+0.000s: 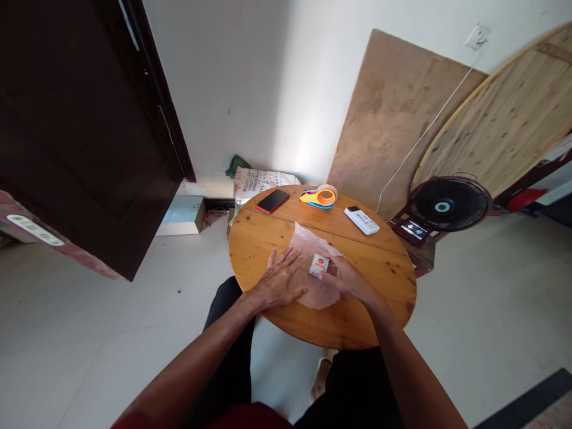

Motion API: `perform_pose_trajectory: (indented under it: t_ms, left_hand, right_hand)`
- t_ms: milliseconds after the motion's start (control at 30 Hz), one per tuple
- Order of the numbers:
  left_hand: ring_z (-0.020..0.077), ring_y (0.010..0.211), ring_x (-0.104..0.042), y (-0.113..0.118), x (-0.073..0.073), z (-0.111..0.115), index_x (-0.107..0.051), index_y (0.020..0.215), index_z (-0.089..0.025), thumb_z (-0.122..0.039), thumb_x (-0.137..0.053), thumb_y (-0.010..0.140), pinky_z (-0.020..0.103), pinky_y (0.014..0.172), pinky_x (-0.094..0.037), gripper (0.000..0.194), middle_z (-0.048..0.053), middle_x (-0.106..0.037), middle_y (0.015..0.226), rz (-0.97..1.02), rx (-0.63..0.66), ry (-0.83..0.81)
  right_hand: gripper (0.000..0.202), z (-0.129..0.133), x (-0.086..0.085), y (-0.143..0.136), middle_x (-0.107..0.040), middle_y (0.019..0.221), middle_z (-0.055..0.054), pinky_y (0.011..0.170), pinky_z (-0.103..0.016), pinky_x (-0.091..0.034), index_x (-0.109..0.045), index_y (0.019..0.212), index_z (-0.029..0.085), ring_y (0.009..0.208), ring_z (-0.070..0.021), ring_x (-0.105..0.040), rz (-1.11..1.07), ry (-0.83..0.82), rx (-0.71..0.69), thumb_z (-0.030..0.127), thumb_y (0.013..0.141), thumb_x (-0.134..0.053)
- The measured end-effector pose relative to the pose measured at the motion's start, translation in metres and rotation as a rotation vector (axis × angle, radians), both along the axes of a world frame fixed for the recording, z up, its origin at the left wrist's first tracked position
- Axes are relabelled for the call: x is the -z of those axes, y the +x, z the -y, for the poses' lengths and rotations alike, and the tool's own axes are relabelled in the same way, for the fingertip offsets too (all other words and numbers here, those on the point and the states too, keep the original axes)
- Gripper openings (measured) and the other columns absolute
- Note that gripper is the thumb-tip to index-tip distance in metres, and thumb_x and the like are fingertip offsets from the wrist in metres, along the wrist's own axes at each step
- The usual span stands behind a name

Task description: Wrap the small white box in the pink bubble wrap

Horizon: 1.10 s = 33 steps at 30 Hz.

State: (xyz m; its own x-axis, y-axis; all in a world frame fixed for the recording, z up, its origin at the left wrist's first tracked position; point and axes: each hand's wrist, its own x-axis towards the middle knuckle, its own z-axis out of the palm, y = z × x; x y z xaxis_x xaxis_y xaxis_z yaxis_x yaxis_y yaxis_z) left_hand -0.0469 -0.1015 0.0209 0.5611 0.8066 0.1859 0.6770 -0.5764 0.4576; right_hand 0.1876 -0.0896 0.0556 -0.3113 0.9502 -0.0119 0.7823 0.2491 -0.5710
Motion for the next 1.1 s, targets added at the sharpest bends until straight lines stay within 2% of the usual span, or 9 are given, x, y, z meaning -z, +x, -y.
perform_pose_trajectory:
  t_ms: [167, 367, 500, 600, 733, 833, 900, 1033, 1100]
  left_hand:
    - [0.0301, 0.14, -0.022, -0.019, -0.009, 0.02, -0.051, 0.127, -0.026, -0.031, -0.064, 0.071, 0.055, 0.115, 0.003, 0.058, 0.006, -0.045, 0.141, -0.072, 0.093, 0.102]
    - [0.0234, 0.122, -0.046, -0.002, -0.003, 0.025, -0.062, 0.091, -0.024, -0.017, -0.051, 0.081, 0.053, 0.115, 0.0, 0.017, 0.003, -0.064, 0.108, -0.142, 0.112, 0.18]
    - [0.0193, 0.109, -0.053, 0.005, 0.001, 0.022, -0.06, 0.078, -0.022, -0.016, -0.042, 0.087, 0.049, 0.116, -0.004, 0.021, 0.002, -0.065, 0.091, -0.141, 0.157, 0.232]
    - [0.0177, 0.101, -0.057, 0.009, -0.001, 0.018, -0.06, 0.077, -0.021, -0.014, -0.046, 0.083, 0.045, 0.115, -0.012, 0.017, 0.001, -0.066, 0.09, -0.057, 0.107, 0.235]
    - [0.0155, 0.081, -0.062, 0.022, -0.015, 0.002, -0.061, 0.077, -0.019, -0.015, -0.049, 0.078, 0.038, 0.11, -0.026, 0.012, 0.001, -0.067, 0.076, 0.055, -0.066, 0.185]
    - [0.0167, 0.074, -0.063, 0.037, -0.027, -0.019, -0.064, 0.077, -0.019, -0.016, -0.05, 0.077, 0.036, 0.105, -0.032, 0.014, 0.002, -0.068, 0.072, 0.042, -0.165, 0.154]
    - [0.02, 0.079, -0.064, 0.045, -0.033, -0.033, -0.066, 0.079, -0.019, -0.019, -0.051, 0.077, 0.034, 0.094, -0.04, 0.015, 0.004, -0.069, 0.074, 0.0, -0.235, 0.116]
    - [0.0209, 0.078, -0.065, 0.051, -0.036, -0.053, -0.068, 0.082, -0.019, -0.024, -0.052, 0.078, 0.029, 0.076, -0.045, 0.018, 0.005, -0.07, 0.076, -0.019, -0.267, -0.001]
    - [0.02, 0.076, -0.064, 0.048, -0.035, -0.058, -0.068, 0.083, -0.02, -0.031, -0.054, 0.078, 0.028, 0.073, -0.045, 0.019, 0.004, -0.071, 0.079, 0.021, -0.231, -0.074]
  right_hand:
    - [0.058, 0.012, -0.006, 0.019, -0.046, 0.141, -0.006, 0.103, -0.041, -0.039, -0.041, 0.138, 0.026, 0.126, -0.0246, -0.045, -0.199, -0.025, -0.106, 0.04, 0.083, -0.055]
    - [0.065, 0.014, 0.0, 0.02, -0.04, 0.145, -0.008, 0.094, -0.04, -0.047, -0.037, 0.14, 0.026, 0.127, -0.0253, -0.044, -0.214, -0.062, -0.018, 0.034, 0.079, -0.06]
    - [0.064, 0.016, -0.003, 0.021, -0.041, 0.144, -0.01, 0.097, -0.04, -0.046, -0.035, 0.141, 0.024, 0.127, -0.0256, -0.045, -0.241, -0.058, -0.002, 0.038, 0.082, -0.057]
    - [0.068, 0.018, -0.007, 0.024, -0.042, 0.144, -0.009, 0.102, -0.044, -0.041, -0.034, 0.142, 0.025, 0.129, -0.027, -0.043, -0.272, -0.073, -0.007, 0.045, 0.082, -0.058]
    - [0.068, 0.017, -0.01, 0.029, -0.043, 0.144, -0.007, 0.105, -0.045, -0.038, -0.04, 0.139, 0.027, 0.129, -0.0276, -0.043, -0.291, -0.138, -0.042, 0.051, 0.079, -0.061]
    - [0.073, 0.014, -0.007, 0.031, -0.049, 0.138, -0.008, 0.099, -0.044, -0.042, -0.045, 0.136, 0.025, 0.122, -0.0288, -0.049, -0.267, -0.192, -0.037, 0.05, 0.072, -0.068]
    - [0.068, 0.009, -0.003, 0.03, -0.057, 0.128, -0.008, 0.093, -0.041, -0.046, -0.052, 0.13, 0.023, 0.111, -0.0275, -0.056, -0.242, -0.163, -0.034, 0.046, 0.069, -0.072]
    - [0.026, -0.002, 0.007, 0.024, -0.069, 0.092, -0.003, 0.078, -0.031, -0.047, -0.067, 0.099, 0.02, 0.085, -0.0195, -0.06, -0.204, 0.001, 0.001, 0.035, 0.079, -0.058]
    - [0.021, -0.007, 0.012, 0.021, -0.068, 0.083, -0.002, 0.072, -0.027, -0.044, -0.067, 0.084, 0.018, 0.078, -0.0169, -0.058, -0.178, 0.067, 0.033, 0.031, 0.081, -0.051]
